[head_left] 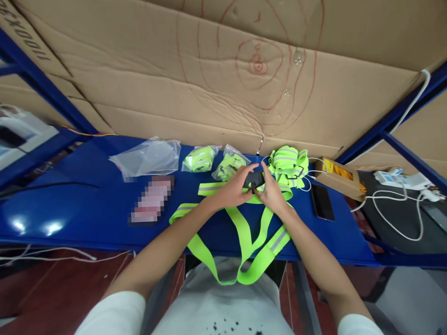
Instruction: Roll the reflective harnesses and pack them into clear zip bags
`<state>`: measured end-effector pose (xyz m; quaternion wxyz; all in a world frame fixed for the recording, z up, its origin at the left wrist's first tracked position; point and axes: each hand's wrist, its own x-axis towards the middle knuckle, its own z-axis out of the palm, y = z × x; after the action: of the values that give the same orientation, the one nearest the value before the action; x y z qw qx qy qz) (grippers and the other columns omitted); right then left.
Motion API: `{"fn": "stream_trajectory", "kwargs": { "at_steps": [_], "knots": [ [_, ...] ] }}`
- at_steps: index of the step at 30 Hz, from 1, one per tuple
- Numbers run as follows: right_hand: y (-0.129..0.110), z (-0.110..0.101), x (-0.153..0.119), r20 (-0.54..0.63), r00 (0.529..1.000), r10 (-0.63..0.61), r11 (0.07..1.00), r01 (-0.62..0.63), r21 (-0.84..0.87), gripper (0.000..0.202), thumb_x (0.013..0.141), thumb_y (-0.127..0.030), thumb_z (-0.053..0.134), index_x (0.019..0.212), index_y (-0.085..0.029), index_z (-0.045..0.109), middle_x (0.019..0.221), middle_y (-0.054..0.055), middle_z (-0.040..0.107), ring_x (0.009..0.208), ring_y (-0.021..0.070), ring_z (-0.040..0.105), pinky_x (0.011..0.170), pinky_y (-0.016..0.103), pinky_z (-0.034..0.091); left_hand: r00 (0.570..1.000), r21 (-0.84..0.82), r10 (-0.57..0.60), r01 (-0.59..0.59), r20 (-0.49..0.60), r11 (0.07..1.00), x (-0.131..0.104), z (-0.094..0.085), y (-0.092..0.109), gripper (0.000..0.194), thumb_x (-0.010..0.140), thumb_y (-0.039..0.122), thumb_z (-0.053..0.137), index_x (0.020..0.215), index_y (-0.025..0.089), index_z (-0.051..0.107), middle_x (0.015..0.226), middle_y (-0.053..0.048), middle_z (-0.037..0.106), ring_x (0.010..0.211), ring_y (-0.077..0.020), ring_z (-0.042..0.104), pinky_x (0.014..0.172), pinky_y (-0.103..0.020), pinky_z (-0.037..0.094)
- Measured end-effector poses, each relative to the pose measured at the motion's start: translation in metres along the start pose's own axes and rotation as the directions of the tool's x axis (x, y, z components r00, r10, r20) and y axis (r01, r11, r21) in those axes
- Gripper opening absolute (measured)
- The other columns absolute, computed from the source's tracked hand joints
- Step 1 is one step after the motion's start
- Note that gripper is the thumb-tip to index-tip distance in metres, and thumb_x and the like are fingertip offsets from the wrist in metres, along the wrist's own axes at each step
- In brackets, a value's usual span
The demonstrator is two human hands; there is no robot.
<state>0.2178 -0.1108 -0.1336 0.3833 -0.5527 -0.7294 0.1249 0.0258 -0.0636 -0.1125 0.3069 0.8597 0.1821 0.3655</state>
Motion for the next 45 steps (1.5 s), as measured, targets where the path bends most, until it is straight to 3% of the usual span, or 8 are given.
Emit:
{"fn": "stream_trajectory", "kwargs": {
  "at_steps": [8,15,19,27,31,36,39,45],
  "knots": [
    [-0.04,-0.068,0.008,0.128,0.988,-0.089,0.989,0.073,0.128,0.118,0.077,-0.05,0.085,0.168,-0.029,0.014,0.169,0.013,0.033,0.156,0.0356,0.035,0.129,0.057,0.028,0.998,0.117,-0.04,0.047,-0.057,0.992,0.011,-0.049,0.036,0.09,0.081,0.02,0.071,0.16,0.025,0.028,0.138,-0.013,0.059,0.131,-0.0317,0.055,0.118,-0.052,0.034],
    [-0.068,-0.134,0.048,0.265,0.959,-0.097,0.933,-0.006,0.36,0.077,0.083,-0.052,0.082,0.151,-0.03,0.054,0.159,0.005,0.053,0.149,0.0297,0.047,0.128,0.05,0.034,0.982,-0.177,0.145,-0.165,-0.121,0.97,0.049,-0.089,0.068,0.103,0.078,0.038,0.086,0.162,0.029,0.028,0.143,-0.013,0.059,0.12,-0.0269,0.063,0.104,-0.038,0.049],
    [-0.081,-0.127,0.061,0.313,0.949,-0.044,0.853,-0.128,0.506,0.054,0.077,-0.049,0.088,0.124,-0.025,0.074,0.122,0.004,0.077,0.117,0.0284,0.071,0.108,0.047,0.055,0.987,-0.334,0.103,-0.138,-0.122,0.932,0.066,-0.094,0.075,0.113,0.074,0.04,0.091,0.164,0.03,0.024,0.138,-0.011,0.062,0.114,-0.0259,0.066,0.103,-0.038,0.051],
    [-0.103,-0.112,0.068,0.177,0.979,0.105,0.648,-0.202,0.734,0.039,0.08,-0.053,0.082,0.104,-0.024,0.073,0.091,0.004,0.075,0.09,0.0258,0.075,0.087,0.043,0.063,0.992,-0.617,-0.096,0.028,-0.078,0.786,0.08,-0.078,0.071,0.097,0.079,0.054,0.087,0.158,0.032,0.037,0.125,-0.008,0.064,0.105,-0.0269,0.071,0.095,-0.043,0.056],
    [-0.103,-0.108,0.072,0.084,0.992,0.093,0.682,-0.125,0.721,0.037,0.085,-0.062,0.075,0.094,-0.026,0.069,0.083,0.001,0.066,0.081,0.019,0.069,0.083,0.037,0.064,0.999,-0.711,-0.041,0.03,0.001,0.703,0.081,-0.076,0.074,0.079,0.078,0.058,0.087,0.143,0.027,0.055,0.11,-0.007,0.071,0.102,-0.0265,0.072,0.092,-0.041,0.056],
    [-0.098,-0.103,0.075,-0.025,0.996,0.08,0.738,-0.043,0.673,0.038,0.086,-0.065,0.072,0.101,-0.029,0.071,0.083,0.001,0.066,0.079,0.0183,0.069,0.076,0.035,0.064,0.997,-0.571,-0.06,0.024,-0.044,0.821,0.081,-0.071,0.082,0.037,0.09,0.049,0.077,0.106,0.017,0.072,0.096,-0.006,0.073,0.093,-0.0203,0.071,0.09,-0.034,0.055],
    [-0.094,-0.103,0.074,-0.115,0.988,0.101,0.798,-0.011,0.603,0.036,0.09,-0.061,0.071,0.105,-0.029,0.075,0.094,0.003,0.074,0.095,0.022,0.073,0.081,0.037,0.064,0.981,-0.47,-0.133,0.053,-0.138,0.881,0.081,-0.068,0.081,0.034,0.093,0.048,0.073,0.105,0.016,0.074,0.097,-0.006,0.075,0.091,-0.02,0.07,0.088,-0.033,0.056],
    [-0.091,-0.104,0.072,-0.072,0.985,0.158,0.809,-0.087,0.581,0.043,0.087,-0.065,0.072,0.107,-0.027,0.077,0.103,0.004,0.078,0.106,0.026,0.074,0.086,0.04,0.065,0.989,-0.518,-0.149,0.131,0.008,0.845,0.079,-0.076,0.073,0.034,0.093,0.041,0.074,0.116,0.017,0.074,0.118,-0.009,0.076,0.112,-0.0245,0.069,0.101,-0.038,0.054]
  ]
}}
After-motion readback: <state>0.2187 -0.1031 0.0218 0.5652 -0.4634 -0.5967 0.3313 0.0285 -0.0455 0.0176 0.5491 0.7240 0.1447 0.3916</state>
